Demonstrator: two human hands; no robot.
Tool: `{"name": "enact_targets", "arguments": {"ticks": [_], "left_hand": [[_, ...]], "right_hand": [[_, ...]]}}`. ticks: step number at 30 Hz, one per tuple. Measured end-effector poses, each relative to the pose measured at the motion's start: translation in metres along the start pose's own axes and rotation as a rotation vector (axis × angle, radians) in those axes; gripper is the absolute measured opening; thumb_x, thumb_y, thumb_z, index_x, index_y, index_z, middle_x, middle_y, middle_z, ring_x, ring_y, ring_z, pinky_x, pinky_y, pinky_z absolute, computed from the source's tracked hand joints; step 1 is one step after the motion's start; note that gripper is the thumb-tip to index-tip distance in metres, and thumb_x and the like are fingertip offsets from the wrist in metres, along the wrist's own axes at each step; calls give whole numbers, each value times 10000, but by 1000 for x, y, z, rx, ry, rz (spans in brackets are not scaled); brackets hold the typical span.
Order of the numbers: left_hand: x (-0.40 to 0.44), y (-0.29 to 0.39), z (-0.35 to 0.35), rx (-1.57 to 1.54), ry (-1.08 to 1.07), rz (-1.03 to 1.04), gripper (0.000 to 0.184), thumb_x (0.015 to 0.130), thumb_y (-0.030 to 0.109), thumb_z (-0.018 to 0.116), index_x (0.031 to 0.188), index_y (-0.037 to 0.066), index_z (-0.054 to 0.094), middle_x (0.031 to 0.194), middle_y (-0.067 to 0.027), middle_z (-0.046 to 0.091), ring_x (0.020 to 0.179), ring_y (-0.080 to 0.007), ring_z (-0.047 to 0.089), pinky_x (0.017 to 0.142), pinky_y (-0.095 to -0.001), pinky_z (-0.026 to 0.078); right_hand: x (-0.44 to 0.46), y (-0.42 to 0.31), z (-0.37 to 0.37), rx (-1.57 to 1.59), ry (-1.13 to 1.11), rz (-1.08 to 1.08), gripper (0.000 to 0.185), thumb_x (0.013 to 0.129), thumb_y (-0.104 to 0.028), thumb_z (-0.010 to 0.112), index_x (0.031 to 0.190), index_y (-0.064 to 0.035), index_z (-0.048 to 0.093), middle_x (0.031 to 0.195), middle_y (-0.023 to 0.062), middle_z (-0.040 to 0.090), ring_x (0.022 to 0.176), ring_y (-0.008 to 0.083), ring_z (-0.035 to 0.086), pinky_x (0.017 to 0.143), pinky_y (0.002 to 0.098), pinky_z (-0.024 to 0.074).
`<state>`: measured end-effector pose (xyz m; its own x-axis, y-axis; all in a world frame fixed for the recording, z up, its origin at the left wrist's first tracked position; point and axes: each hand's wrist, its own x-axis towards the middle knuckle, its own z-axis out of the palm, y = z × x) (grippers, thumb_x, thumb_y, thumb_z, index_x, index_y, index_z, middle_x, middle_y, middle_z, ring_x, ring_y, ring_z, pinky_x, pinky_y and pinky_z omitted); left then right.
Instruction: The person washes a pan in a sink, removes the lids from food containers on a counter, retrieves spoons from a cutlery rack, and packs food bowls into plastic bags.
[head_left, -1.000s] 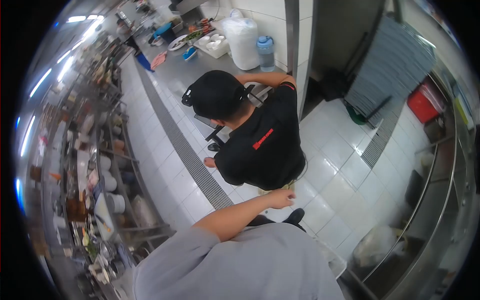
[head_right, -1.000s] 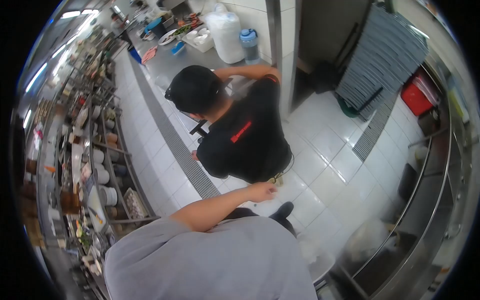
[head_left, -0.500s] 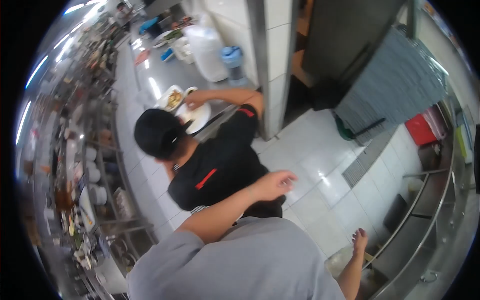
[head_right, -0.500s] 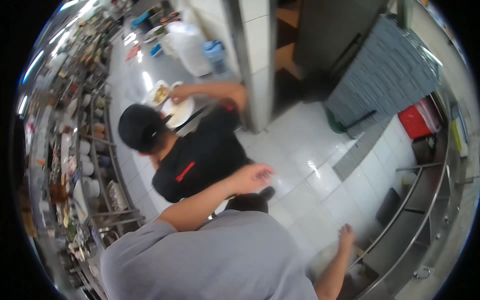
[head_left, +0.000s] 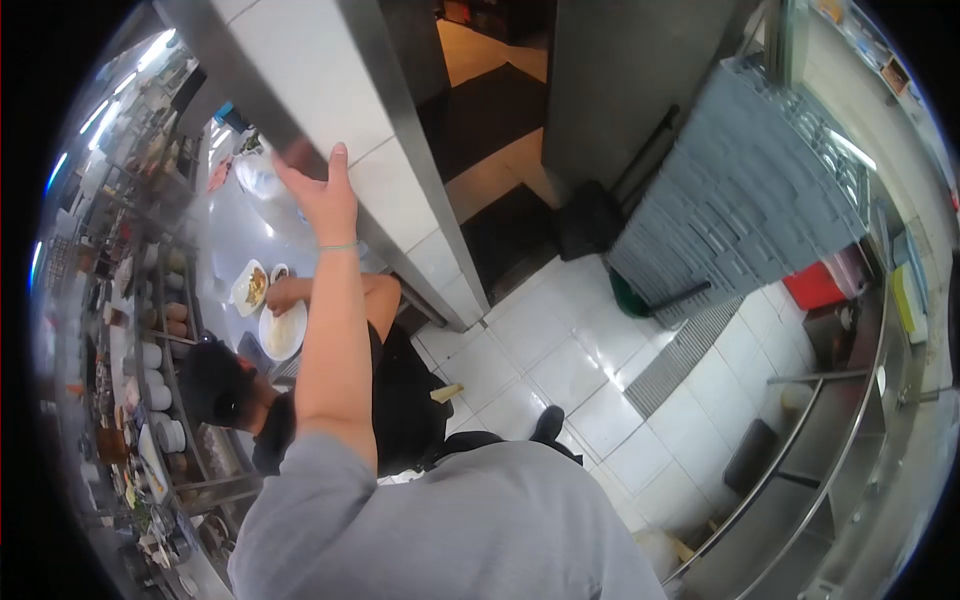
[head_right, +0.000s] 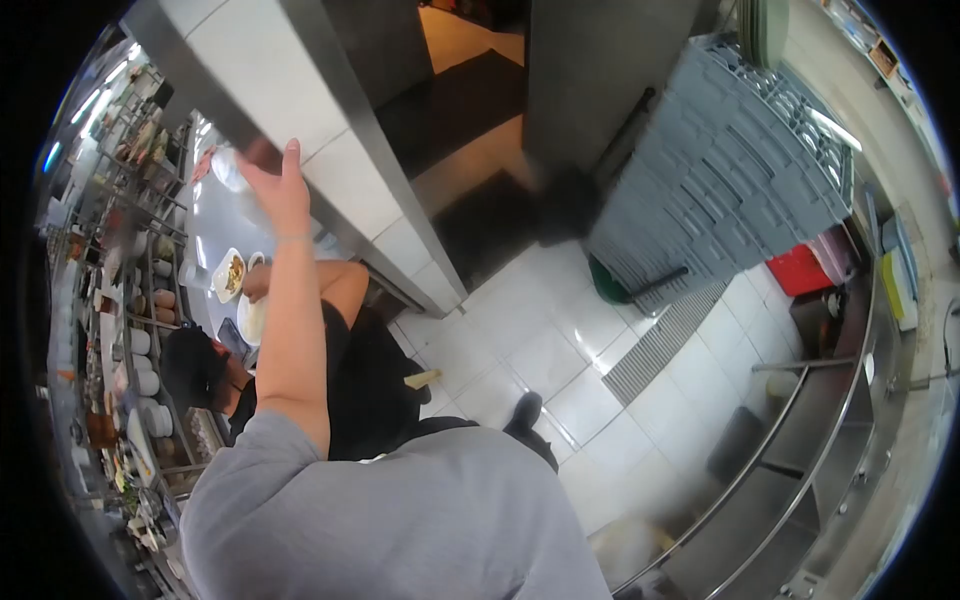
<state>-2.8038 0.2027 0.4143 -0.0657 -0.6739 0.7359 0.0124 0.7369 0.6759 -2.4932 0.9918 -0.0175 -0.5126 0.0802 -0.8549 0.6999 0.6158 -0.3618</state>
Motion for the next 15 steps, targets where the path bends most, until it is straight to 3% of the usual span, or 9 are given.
{"name": "enact_targets", "arguments": {"ticks": [3,6,8,9,11,12,13,14,15], "left_hand": [[5,-23,17,152,80,-79,876,894,291,709,1478,-116,200,1396,-250,410,1316,-333,396,1129,-409,290],[0,-26,15,107,31,-219,873,912,323,695,1475,-128,202,1426,-277,390,1329,-364,391,1135,-417,286],[-8,-40,20,351,176,49,826,918,302,686,1456,-133,235,1388,-281,418,1264,-374,446,1095,-422,327],[-7,-42,19,441,211,148,808,919,289,683,1449,-134,245,1368,-277,431,1235,-373,466,1079,-422,341],[-8,-47,18,160,167,-16,783,903,248,696,1433,-139,268,1358,-266,440,1221,-363,479,1072,-424,353],[-10,-50,18,189,204,-17,783,903,248,696,1433,-139,268,1358,-266,440,1221,-363,479,1072,-424,353],[-11,-52,19,122,208,-50,764,889,230,711,1420,-127,292,1331,-254,455,1205,-345,488,1051,-416,374],[-12,-54,18,51,205,-82,747,875,211,727,1407,-116,317,1304,-242,470,1190,-327,498,1029,-409,396],[-10,-47,17,69,235,-78,747,875,211,727,1407,-116,317,1304,-242,470,1190,-327,498,1029,-409,396]], "right_hand": [[51,-46,-46,-34,-42,-31,267,911,-290,578,1111,-122,636,877,81,630,778,212,633,630,390,506],[118,-113,-107,-109,-110,-78,258,898,-299,589,1097,-142,636,852,68,618,782,212,630,628,400,501],[171,-176,-154,-105,-142,-77,252,890,-306,595,1088,-155,636,836,59,610,785,213,628,626,406,498],[203,-212,-180,-47,-159,-58,249,886,-309,599,1083,-162,636,827,54,605,786,213,627,625,409,497],[283,-305,-236,266,-213,72,244,877,-316,606,1074,-175,636,811,45,597,789,213,625,623,415,494],[315,-356,-257,328,-180,77,241,873,-319,609,1070,-182,636,802,41,593,791,213,624,622,419,492],[337,-411,-262,130,-37,-213,241,889,-248,568,1085,-109,592,923,94,577,810,315,606,590,508,458],[364,-472,-264,8,31,-202,207,878,-249,566,1064,-163,589,850,21,568,747,213,590,563,404,445],[361,-534,-263,102,21,-310,188,868,-259,579,1021,-150,574,858,28,564,712,209,578,563,399,438]]}}
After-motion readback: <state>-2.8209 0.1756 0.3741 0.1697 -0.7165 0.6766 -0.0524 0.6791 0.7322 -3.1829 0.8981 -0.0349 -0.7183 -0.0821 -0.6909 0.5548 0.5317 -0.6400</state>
